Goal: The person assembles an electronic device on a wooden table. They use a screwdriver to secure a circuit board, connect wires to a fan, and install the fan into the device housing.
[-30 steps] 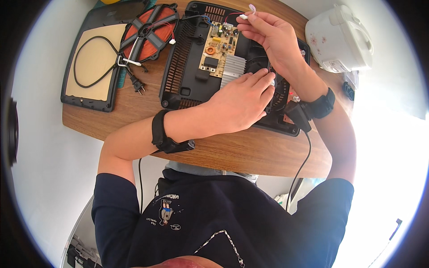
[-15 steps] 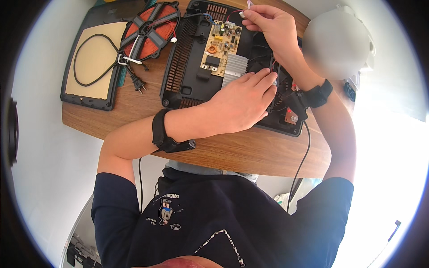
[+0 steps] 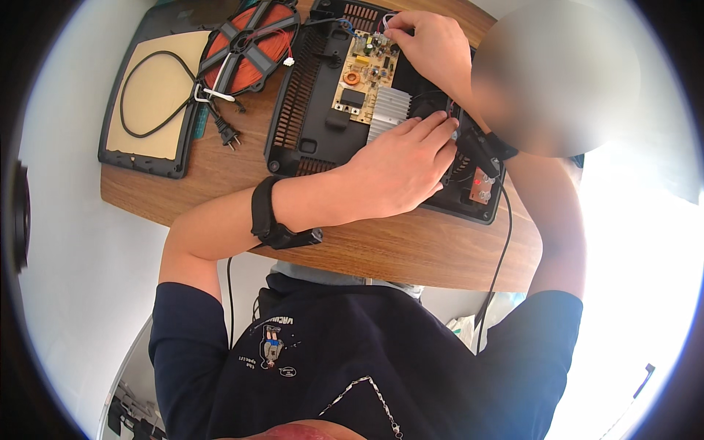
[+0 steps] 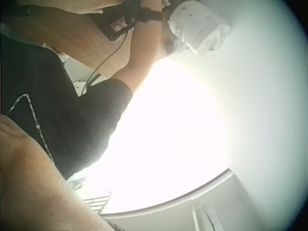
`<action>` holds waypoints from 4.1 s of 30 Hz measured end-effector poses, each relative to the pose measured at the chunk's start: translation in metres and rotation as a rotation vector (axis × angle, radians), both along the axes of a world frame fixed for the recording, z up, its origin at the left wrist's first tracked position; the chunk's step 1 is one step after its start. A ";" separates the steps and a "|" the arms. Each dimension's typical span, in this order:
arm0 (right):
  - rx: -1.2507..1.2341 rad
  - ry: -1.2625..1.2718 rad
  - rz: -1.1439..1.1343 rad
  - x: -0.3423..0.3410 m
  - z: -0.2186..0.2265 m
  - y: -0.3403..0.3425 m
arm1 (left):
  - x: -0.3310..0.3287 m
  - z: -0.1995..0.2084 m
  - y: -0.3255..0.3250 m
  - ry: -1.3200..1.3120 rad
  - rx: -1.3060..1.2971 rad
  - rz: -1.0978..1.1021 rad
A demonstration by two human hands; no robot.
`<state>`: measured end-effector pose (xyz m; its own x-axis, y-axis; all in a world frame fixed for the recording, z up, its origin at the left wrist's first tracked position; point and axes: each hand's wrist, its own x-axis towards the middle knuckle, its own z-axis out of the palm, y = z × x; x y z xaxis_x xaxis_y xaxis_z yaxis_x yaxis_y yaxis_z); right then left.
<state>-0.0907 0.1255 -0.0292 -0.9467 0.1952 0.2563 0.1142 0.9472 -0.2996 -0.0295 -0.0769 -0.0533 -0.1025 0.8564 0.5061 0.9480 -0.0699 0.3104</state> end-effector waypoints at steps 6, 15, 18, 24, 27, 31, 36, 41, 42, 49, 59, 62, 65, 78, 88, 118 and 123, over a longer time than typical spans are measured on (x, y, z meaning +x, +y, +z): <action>-0.081 -0.030 0.030 -0.005 0.003 0.004 | 0.001 -0.002 0.001 0.003 0.027 0.015; -0.186 -0.011 0.003 -0.007 -0.006 0.014 | 0.000 -0.003 0.000 0.014 0.039 0.017; -0.213 0.004 0.013 -0.006 -0.011 0.018 | 0.000 -0.003 0.000 0.015 0.032 0.011; -0.186 -0.017 0.002 -0.006 -0.008 0.013 | 0.001 -0.002 0.000 0.020 0.017 0.017; -0.158 -0.022 0.004 -0.007 -0.009 0.015 | 0.001 -0.002 0.000 0.003 0.014 0.014; -0.062 -0.048 0.036 -0.009 -0.004 0.013 | 0.001 -0.003 0.000 0.010 0.025 0.019; -0.022 -0.028 0.068 -0.010 -0.004 0.014 | 0.002 -0.004 0.001 0.018 0.028 0.022; -0.080 -0.057 0.057 -0.009 0.021 -0.014 | 0.002 -0.002 0.000 0.009 0.014 0.021; -0.049 -0.046 0.078 -0.011 0.022 -0.014 | 0.002 -0.002 0.000 0.013 0.015 0.022; -0.255 -0.261 -0.001 -0.011 0.041 -0.018 | 0.000 -0.001 -0.001 0.032 0.007 0.020; 0.357 -0.028 0.355 0.014 0.012 0.004 | 0.001 -0.001 -0.001 0.044 -0.006 0.021; 0.525 -0.021 0.498 0.014 0.025 -0.001 | 0.000 -0.001 -0.002 0.047 -0.005 0.030; 0.697 -0.070 0.622 0.012 0.045 -0.019 | 0.002 -0.003 -0.001 0.037 -0.007 0.022; 0.512 -0.090 0.564 0.024 0.027 0.004 | -0.002 0.005 -0.004 -0.059 -0.042 -0.039; 0.012 0.065 0.192 0.107 0.104 0.026 | -0.002 0.010 -0.004 -0.120 -0.078 -0.103; -0.749 0.429 -0.397 0.224 0.034 0.101 | -0.003 0.033 0.004 -0.251 -0.247 -0.083; -0.539 0.386 -0.421 0.245 0.016 0.145 | -0.004 0.035 0.006 -0.192 -0.261 -0.101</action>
<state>0.1547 0.2707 -0.0136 -0.6283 0.7091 0.3200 0.2258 0.5598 -0.7973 -0.0334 -0.0708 -0.0188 -0.0829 0.9652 0.2481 0.8630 -0.0550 0.5023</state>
